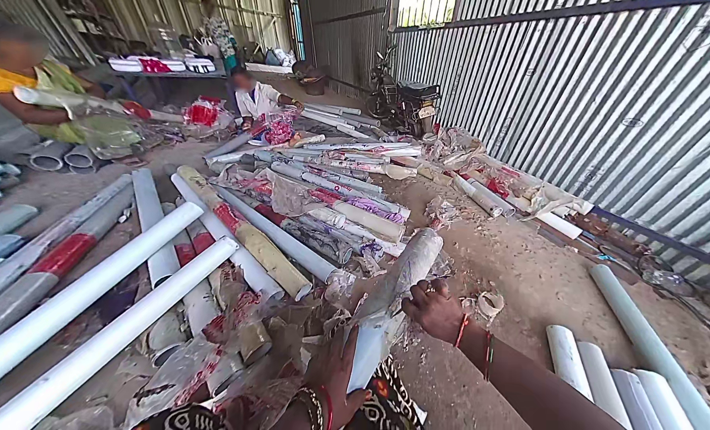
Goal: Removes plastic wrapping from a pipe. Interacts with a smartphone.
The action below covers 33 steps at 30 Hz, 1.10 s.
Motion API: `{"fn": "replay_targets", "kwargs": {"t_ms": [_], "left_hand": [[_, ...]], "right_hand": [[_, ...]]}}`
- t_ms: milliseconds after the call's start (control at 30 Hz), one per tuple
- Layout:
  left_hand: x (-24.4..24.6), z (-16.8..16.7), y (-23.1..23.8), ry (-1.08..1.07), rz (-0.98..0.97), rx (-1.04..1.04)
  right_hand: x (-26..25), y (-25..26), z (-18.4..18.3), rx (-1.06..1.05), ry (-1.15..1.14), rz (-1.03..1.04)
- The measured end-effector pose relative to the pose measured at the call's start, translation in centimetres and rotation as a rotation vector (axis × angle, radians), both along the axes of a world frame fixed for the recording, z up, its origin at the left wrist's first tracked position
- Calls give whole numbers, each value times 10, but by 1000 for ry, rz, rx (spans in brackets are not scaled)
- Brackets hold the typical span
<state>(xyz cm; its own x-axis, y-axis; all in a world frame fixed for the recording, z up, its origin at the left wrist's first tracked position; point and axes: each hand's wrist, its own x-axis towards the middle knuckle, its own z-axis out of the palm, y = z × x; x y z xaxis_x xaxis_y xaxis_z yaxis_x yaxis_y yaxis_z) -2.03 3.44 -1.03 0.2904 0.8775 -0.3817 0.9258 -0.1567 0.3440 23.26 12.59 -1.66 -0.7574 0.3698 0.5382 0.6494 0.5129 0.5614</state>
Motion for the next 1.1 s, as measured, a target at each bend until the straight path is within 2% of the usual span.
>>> {"fn": "replay_targets", "kwargs": {"t_ms": [67,200,300,367,400,500,533,567,633,733,833,967,1033,1100], "left_hand": [[0,1,1,-5,3,-5],[-3,1,-1,-103,53,60],[-4,7,3,-157,38,110],[0,20,16,-94,-15,55],[3,28,26,-56,-34,32],[12,35,57,-68,-67,41],[14,29,64,-91,-92,74],[16,24,68,-105,-122,107],[18,15,73,-107,-149,137],[18,15,72,-116,-179,137],[26,26,72,-56,-190,111],[28,35,80,-52,-111,43],[26,34,81,-92,-85,43],[25,33,79,-117,-64,56]], "right_hand": [[12,18,7,-147,32,-153],[26,40,47,-753,-9,-619],[44,45,44,-856,227,-771],[55,40,31,-957,613,-752],[60,36,16,-971,927,-641],[51,18,-30,-1073,2145,-221],[46,9,-40,-1119,2422,-157],[40,-1,-49,-1138,2603,-131],[27,-19,-67,-1150,2761,-157],[11,-44,-80,-1249,2690,-287],[-1,-61,-61,-1328,2376,-350],[-7,-79,-40,-1360,1776,-142],[-10,-91,-30,-1283,1357,-148],[-17,-102,-29,-1137,1080,-191]]}}
